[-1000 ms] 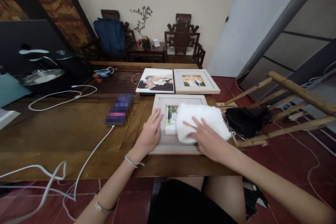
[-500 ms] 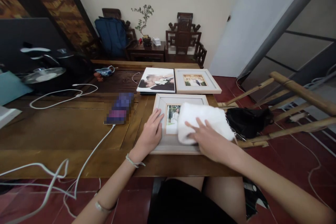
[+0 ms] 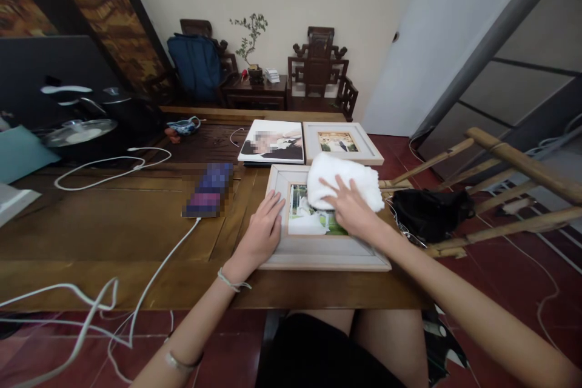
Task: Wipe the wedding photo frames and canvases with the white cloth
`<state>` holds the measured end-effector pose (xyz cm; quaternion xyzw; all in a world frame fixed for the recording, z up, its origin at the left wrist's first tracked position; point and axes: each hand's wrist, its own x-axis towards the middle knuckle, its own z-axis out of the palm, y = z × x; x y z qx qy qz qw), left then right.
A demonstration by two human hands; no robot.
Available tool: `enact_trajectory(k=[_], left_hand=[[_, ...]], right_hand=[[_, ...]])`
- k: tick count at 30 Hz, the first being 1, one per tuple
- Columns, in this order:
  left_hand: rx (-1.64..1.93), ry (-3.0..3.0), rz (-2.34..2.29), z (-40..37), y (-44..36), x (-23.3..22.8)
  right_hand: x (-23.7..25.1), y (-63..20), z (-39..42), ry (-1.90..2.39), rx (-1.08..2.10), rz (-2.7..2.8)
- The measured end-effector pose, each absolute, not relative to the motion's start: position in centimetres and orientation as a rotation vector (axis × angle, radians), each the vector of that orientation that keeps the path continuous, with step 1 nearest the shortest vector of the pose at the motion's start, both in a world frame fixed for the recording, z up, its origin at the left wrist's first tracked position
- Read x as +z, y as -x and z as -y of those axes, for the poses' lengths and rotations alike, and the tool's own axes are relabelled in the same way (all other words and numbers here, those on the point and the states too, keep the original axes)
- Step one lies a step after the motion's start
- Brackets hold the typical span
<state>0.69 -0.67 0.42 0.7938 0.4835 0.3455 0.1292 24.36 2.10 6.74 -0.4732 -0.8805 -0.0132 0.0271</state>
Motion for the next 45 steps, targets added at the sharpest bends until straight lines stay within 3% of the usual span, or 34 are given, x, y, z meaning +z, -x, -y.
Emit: enact_trajectory(k=[4,9,18,21,26,36,40,45], left_hand=[[1.048,-2.288,-1.374,0.7,-0.6,0.4],[1.05,-2.307,-1.378,0.6,-0.6,0.2],[0.959,-2.34,-1.441,0.7,-0.7,0.4],[0.928,-2.346,-1.458,0.7,-0.7,0.5],[0.928,-2.34,-1.463,0.7,-0.7,0.6],[0.971,-2.33,-1.432,0.7,-0.7,0.6],[0.954,-2.318,-1.443,0.7,-0.7,0.6],[0.933,-2.323,-1.458,0.6,-0.8,0.6]], right_hand=[[6.7,-24.8,-6.6,1.555,-0.224,2.656],[6.6,-23.4,-3.7,1.532,-0.203,2.756],[11.2,-23.8,6.9,1.309,0.503,3.038],[11.5,-23.3,7.9,1.249,0.589,3.018],[9.3,-22.8,5.7,1.22,0.492,2.943],[6.6,-24.3,-5.6,1.542,-0.175,2.656],[6.6,-22.6,-3.0,1.529,-0.125,2.758],[8.8,-21.1,4.1,1.362,0.239,2.948]])
